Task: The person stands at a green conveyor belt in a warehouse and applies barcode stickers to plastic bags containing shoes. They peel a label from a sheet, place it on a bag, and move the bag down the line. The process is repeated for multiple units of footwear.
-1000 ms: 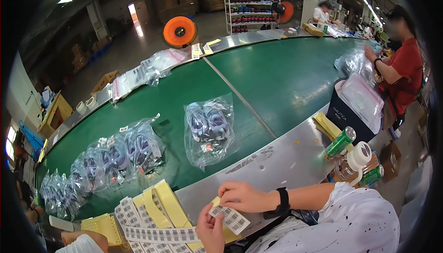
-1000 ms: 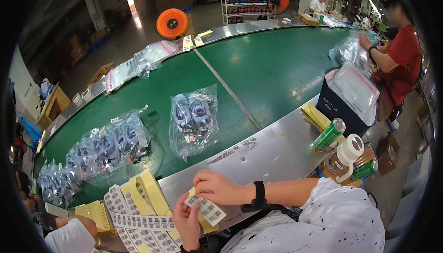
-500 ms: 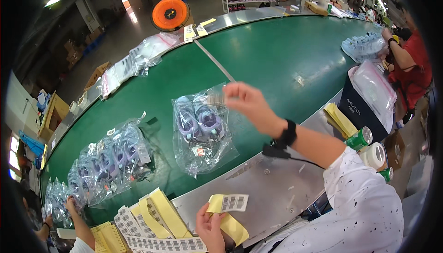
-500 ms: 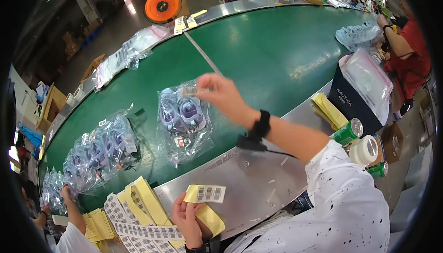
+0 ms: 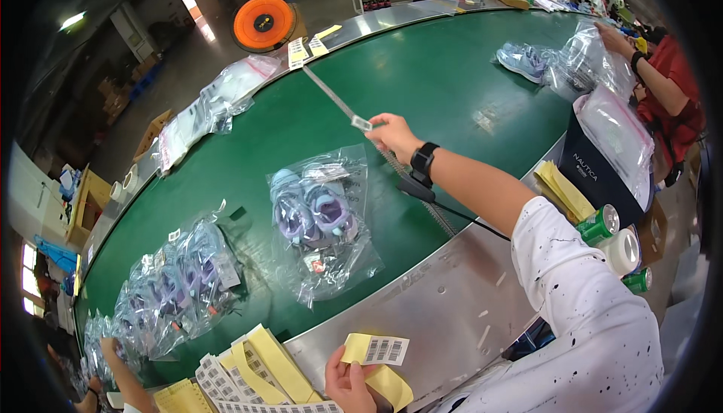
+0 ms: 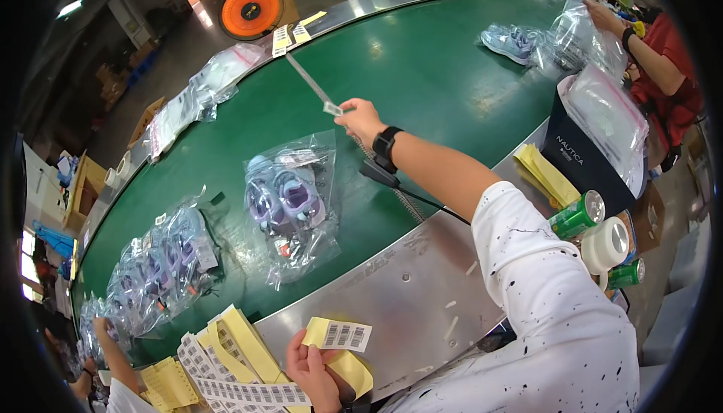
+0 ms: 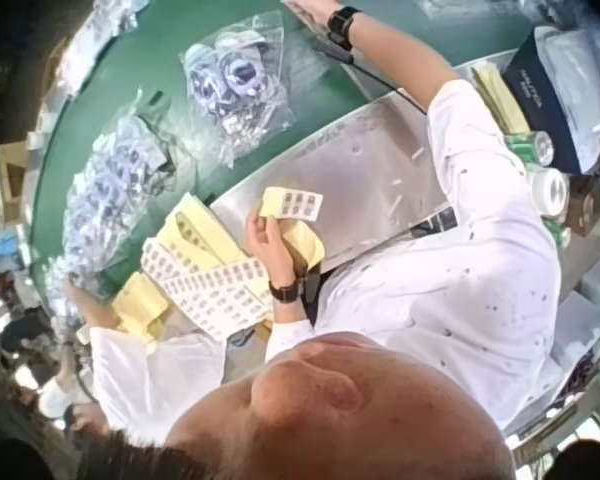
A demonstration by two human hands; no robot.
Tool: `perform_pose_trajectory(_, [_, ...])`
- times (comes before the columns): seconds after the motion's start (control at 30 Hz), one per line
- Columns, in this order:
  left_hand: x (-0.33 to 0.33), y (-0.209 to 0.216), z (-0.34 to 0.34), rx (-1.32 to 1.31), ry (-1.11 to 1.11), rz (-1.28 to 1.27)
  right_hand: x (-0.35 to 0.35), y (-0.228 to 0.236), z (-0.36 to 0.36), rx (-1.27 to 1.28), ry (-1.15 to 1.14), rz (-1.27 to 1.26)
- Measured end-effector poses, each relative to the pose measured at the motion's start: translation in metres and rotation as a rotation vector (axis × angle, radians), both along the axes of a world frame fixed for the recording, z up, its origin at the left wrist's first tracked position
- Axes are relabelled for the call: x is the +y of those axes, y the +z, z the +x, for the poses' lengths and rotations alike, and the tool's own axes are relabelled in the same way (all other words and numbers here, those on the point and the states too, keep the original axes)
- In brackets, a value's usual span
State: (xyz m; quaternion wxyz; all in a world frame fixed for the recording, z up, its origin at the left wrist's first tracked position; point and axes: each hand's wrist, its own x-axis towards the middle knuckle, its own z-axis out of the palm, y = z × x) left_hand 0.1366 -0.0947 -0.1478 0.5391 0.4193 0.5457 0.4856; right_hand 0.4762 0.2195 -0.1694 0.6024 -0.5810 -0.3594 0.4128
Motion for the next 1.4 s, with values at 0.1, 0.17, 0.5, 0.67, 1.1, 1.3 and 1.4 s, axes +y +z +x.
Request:
perform_pose_trajectory(0.1, [-0.001, 0.001, -0.003, -0.023, -0.025, -0.037, 0.016, 0.020, 0.005, 0.025, 0.058, -0.115])
perform_pose_trajectory(0.17, [-0.001, 0.007, -0.006, -0.046, -0.064, -0.071, 0.029, 0.016, 0.007, -0.005, 0.156, -0.242])
perform_pose_trajectory(0.5, [-0.003, 0.004, -0.004, -0.040, -0.044, -0.052, 0.030, -0.003, -0.019, 0.372, 0.272, -0.429])
perform_pose_trajectory(0.67, [-0.003, 0.008, -0.004, 0.029, -0.049, -0.062, 0.033, -0.011, -0.036, 0.300, 0.220, -0.362])
perform_pose_trajectory(1.1, [-0.004, 0.016, 0.009, 0.229, 0.119, -0.135, 0.032, -0.017, 0.029, 0.061, -0.150, -0.073])
perform_pose_trajectory(1.3, [-0.006, 0.016, 0.012, 0.218, 0.059, -0.149, -0.011, -0.010, 0.255, -0.968, -0.443, -0.619])
perform_pose_trajectory(1.4, [-0.009, 0.017, 0.013, 0.284, 0.140, -0.187, -0.039, -0.003, 0.277, -0.945, -0.697, -0.780])
